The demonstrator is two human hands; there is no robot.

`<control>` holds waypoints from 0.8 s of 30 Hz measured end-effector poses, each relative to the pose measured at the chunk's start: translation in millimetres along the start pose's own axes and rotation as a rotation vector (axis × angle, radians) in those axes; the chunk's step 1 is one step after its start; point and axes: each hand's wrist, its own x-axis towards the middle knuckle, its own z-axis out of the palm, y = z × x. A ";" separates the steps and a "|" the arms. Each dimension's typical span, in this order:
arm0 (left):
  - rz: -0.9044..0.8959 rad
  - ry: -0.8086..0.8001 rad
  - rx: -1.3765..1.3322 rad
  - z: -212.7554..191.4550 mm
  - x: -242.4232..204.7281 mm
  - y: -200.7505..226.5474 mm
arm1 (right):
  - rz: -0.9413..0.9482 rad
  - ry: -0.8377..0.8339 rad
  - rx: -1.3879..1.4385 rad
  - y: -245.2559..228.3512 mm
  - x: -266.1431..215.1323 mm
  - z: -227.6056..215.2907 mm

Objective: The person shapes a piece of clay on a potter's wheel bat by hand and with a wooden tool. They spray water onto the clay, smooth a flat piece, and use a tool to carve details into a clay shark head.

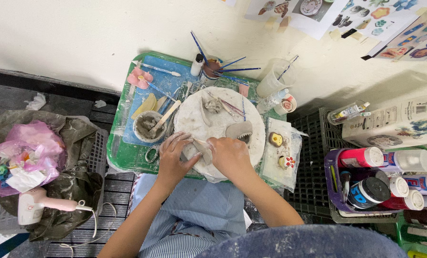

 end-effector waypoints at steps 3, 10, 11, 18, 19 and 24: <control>-0.012 -0.007 0.001 0.4 -0.6 0.0 | 0.017 0.003 -0.026 -4.0 -1.0 6.1; -0.016 -0.055 0.080 5.8 -4.0 -3.0 | -0.010 -0.003 -0.027 -2.2 -13.1 20.1; -0.022 -0.065 0.102 7.3 -6.0 -3.6 | -0.025 0.017 -0.019 -2.4 -17.5 21.4; -0.023 -0.049 0.102 17.9 -13.4 -9.8 | -0.038 -0.007 -0.072 3.5 -37.3 25.3; -0.016 -0.042 0.093 18.7 -14.7 -10.4 | -0.030 0.004 -0.067 3.4 -38.9 26.8; 0.046 -0.011 0.144 22.3 -18.5 -10.2 | 0.024 0.016 -0.070 -0.6 -47.7 35.5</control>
